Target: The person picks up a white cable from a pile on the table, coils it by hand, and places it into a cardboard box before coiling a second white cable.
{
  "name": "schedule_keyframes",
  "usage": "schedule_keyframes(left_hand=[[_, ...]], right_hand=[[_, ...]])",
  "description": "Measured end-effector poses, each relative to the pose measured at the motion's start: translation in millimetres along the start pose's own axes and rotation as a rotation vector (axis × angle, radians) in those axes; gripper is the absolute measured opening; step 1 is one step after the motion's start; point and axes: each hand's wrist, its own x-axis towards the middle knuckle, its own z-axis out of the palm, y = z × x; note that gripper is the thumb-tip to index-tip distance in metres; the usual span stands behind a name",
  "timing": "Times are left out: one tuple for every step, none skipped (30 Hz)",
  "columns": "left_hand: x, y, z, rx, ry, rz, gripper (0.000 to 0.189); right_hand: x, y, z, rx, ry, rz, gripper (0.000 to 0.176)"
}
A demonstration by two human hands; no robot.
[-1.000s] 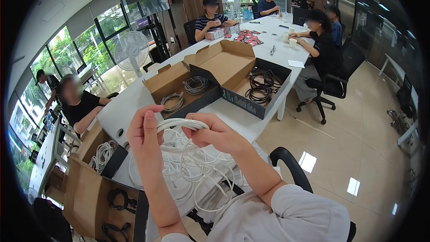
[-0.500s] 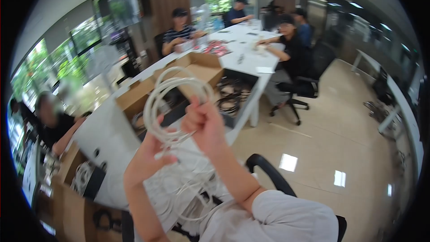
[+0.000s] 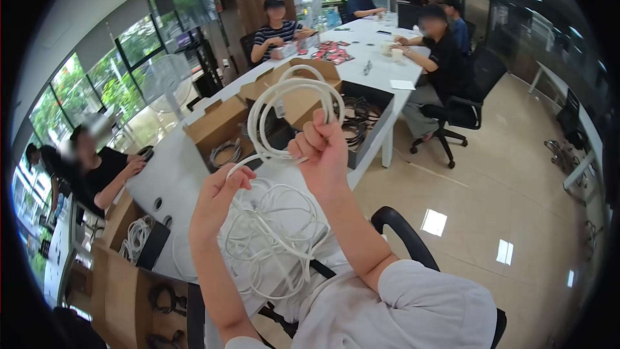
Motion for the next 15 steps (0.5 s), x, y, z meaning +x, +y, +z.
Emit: schedule_keyframes(left_hand=[[-1.9, 3.0, -0.2, -0.031, 0.013, -0.016, 0.029], [-3.9, 6.3, 0.3, -0.062, 0.026, -0.034, 0.03], [-5.3, 11.1, 2.3, -0.218, 0.031, -0.086, 0.031], [-8.3, 16.9, 6.1, -0.376, 0.037, -0.142, 0.032], [-11.0, 21.1, 10.7, -0.54, 0.044, -0.189, 0.033], [-11.5, 23.8, 14.2, -0.619, 0.069, -0.247, 0.04], [-12.2, 22.4, 11.9, -0.696, 0.051, -0.268, 0.043], [-12.7, 19.8, 9.5, -0.772, 0.028, -0.272, 0.046], [-11.2, 16.3, 6.6, -0.849, 0.004, -0.28, 0.05], [-6.8, 11.5, -1.0, -0.99, -0.091, -0.26, 0.068], [-8.9, 9.2, -7.0, -1.081, -0.106, -0.251, 0.072], [-9.5, 8.0, -13.6, -1.173, -0.116, -0.247, 0.078], [-10.0, 9.4, -19.5, -1.267, -0.124, -0.244, 0.083], [-9.5, -1.4, -26.5, -1.326, -0.171, -0.178, 0.094], [-12.4, -6.9, -30.4, -1.326, -0.162, -0.15, 0.094]], right_hand=[[0.1, 4.4, 0.2, -0.058, 0.024, -0.047, 0.004], [0.0, 9.0, 0.4, -0.115, 0.048, -0.093, 0.004], [0.5, 12.2, 2.0, -0.168, 0.056, -0.142, 0.005], [-0.2, 15.3, 3.8, -0.222, 0.069, -0.188, 0.005], [-0.4, 18.2, 3.7, -0.281, 0.079, -0.239, 0.006], [-1.1, 21.5, 2.6, -0.302, 0.046, -0.294, 0.006], [-0.5, 27.2, -0.4, -0.366, 0.006, -0.349, 0.007], [1.5, 34.0, -7.1, -0.429, -0.046, -0.412, 0.007], [2.0, 39.9, -11.9, -0.491, -0.094, -0.476, 0.008], [-1.1, 45.8, -13.3, -0.708, -0.088, -0.576, 0.012], [5.5, 50.5, -16.9, -0.804, -0.269, -0.723, 0.012], [10.2, 50.5, -20.9, -0.969, -0.411, -0.9, 0.009], [16.1, 47.1, -10.4, -1.13, -0.558, -1.074, 0.006], [20.8, 45.5, -2.4, -1.184, -0.723, -1.072, 0.005], [25.8, 43.1, 4.9, -1.236, -0.891, -1.067, 0.008]])
